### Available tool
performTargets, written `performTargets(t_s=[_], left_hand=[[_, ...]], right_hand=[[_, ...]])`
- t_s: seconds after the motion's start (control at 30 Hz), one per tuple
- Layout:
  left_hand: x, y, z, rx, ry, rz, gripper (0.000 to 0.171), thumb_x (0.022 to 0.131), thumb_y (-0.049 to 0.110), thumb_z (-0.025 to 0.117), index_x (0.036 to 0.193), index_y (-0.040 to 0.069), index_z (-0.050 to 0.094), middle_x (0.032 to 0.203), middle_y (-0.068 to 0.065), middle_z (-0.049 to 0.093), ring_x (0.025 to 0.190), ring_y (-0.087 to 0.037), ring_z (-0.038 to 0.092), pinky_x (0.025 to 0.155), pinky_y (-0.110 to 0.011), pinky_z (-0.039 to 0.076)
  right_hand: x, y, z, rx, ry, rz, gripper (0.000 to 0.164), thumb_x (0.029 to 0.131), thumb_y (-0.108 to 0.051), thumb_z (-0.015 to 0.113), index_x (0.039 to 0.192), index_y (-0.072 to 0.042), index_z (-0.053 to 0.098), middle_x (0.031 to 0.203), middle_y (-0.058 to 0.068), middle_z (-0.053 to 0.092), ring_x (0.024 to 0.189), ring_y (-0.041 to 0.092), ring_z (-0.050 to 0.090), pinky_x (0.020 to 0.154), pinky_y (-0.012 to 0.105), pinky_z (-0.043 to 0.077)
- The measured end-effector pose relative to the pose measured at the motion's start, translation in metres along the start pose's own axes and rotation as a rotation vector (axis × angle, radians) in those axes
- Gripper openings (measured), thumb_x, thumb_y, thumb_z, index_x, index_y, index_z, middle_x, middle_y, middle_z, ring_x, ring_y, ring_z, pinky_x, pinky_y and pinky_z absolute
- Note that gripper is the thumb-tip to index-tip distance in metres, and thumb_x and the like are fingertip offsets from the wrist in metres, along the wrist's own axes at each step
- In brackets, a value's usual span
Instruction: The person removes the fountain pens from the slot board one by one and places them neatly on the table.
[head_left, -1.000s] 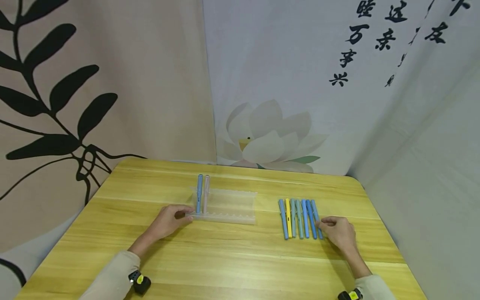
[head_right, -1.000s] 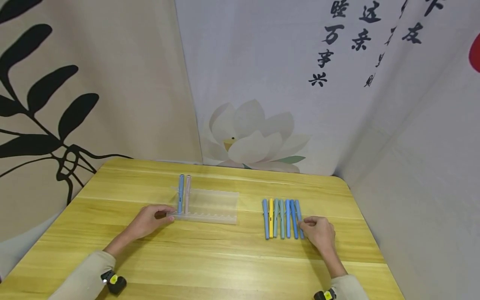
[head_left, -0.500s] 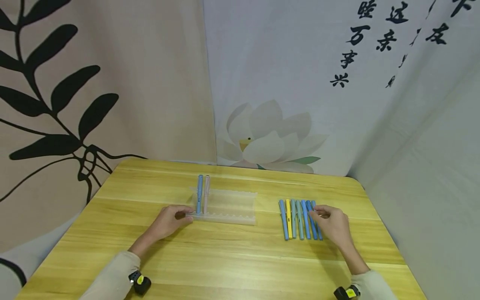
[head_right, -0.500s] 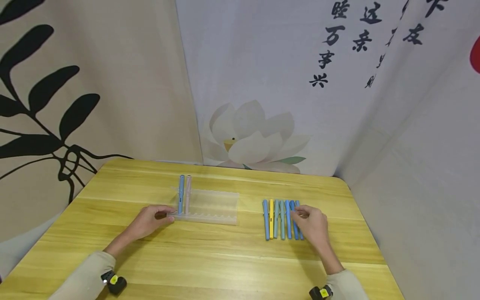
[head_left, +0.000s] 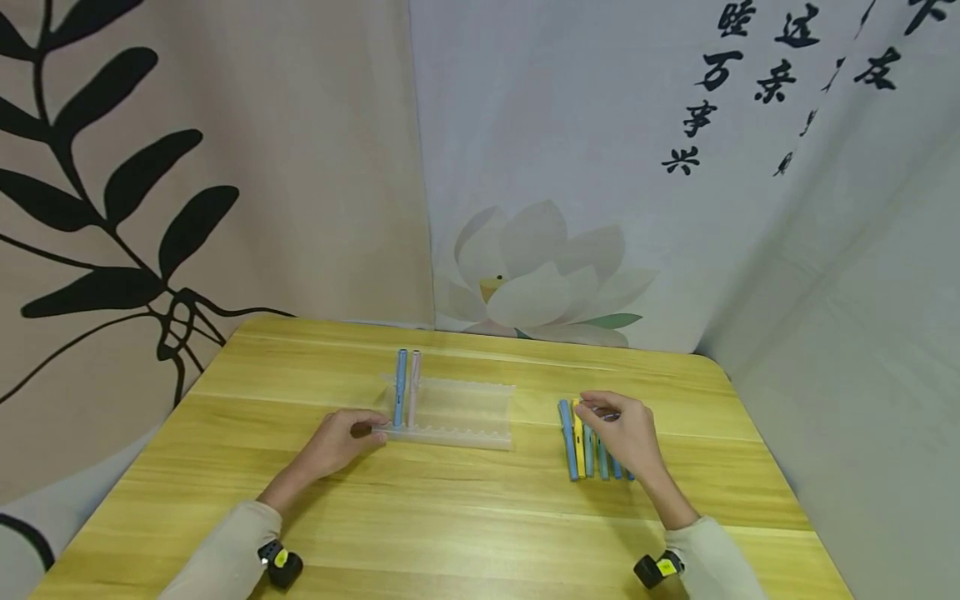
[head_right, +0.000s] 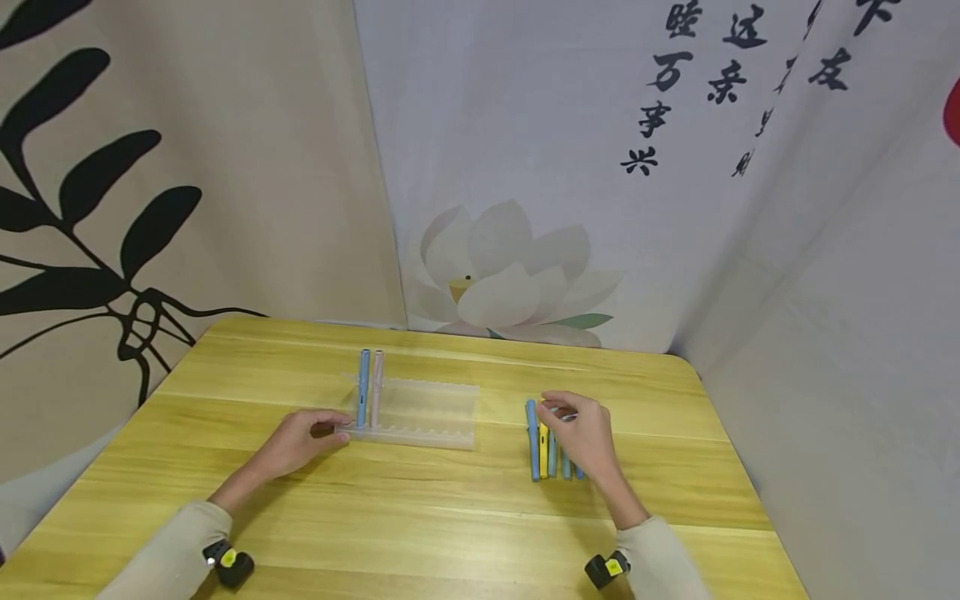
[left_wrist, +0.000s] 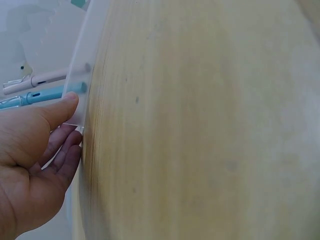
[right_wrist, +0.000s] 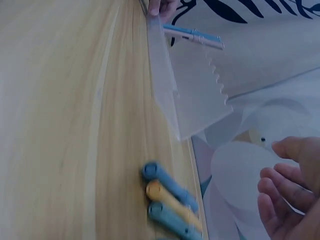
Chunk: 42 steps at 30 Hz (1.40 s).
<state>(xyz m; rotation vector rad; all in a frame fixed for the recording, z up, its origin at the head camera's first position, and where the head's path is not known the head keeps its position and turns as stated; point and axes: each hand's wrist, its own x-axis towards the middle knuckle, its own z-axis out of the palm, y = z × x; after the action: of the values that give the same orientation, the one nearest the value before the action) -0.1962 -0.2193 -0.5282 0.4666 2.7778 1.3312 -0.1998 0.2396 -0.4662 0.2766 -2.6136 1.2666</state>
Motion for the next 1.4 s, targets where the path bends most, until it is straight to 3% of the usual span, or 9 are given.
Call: performTargets(t_s=[0.23,0.53,0.83,1.13,1.4], left_hand=[[0.001,0.0,0.002,-0.005,0.002,0.006,0.026,0.096,0.012,0.073,0.12,0.004,0.074,0.123,-0.014,0.072,0.119,-0.036,0.065,0.101,-0.055,0.051],[0.003,0.001,0.003,-0.005,0.001,0.001,0.026,0.096,0.012,0.073,0.12,0.004,0.074,0.123,-0.013,0.072,0.118,-0.035,0.065,0.1,-0.054,0.052],[0.003,0.001,0.003,-0.001,-0.002,-0.01,0.027,0.096,0.013,0.073,0.121,0.005,0.074,0.123,-0.013,0.072,0.117,-0.034,0.065,0.1,-0.053,0.052],[0.001,0.002,0.001,-0.004,0.001,-0.018,0.027,0.096,0.013,0.073,0.121,0.004,0.073,0.123,-0.014,0.072,0.118,-0.035,0.065,0.101,-0.054,0.052],[0.0,0.001,0.001,-0.004,0.005,-0.021,0.027,0.096,0.013,0.073,0.121,0.004,0.073,0.123,-0.014,0.072,0.117,-0.034,0.065,0.099,-0.053,0.053]], right_hand=[[0.008,-0.012,0.022,0.027,-0.043,-0.081,0.028,0.093,-0.028,0.077,0.116,-0.012,0.077,0.104,0.002,0.078,0.09,0.017,0.071,0.077,0.027,0.059],[0.011,-0.027,0.054,0.134,-0.101,-0.114,0.028,0.094,-0.027,0.077,0.117,-0.01,0.077,0.103,0.001,0.078,0.089,0.016,0.071,0.076,0.026,0.059],[0.013,-0.04,0.083,0.201,-0.145,-0.071,0.023,0.093,-0.03,0.078,0.113,-0.019,0.079,0.102,-0.004,0.078,0.09,0.013,0.07,0.079,0.027,0.059],[0.016,-0.056,0.12,0.214,-0.189,-0.082,0.022,0.094,-0.026,0.077,0.113,-0.015,0.078,0.099,-0.002,0.078,0.086,0.014,0.072,0.077,0.027,0.059],[0.023,-0.063,0.15,0.208,-0.205,-0.124,0.029,0.095,-0.024,0.076,0.115,-0.004,0.077,0.1,0.001,0.078,0.087,0.016,0.073,0.078,0.028,0.06]])
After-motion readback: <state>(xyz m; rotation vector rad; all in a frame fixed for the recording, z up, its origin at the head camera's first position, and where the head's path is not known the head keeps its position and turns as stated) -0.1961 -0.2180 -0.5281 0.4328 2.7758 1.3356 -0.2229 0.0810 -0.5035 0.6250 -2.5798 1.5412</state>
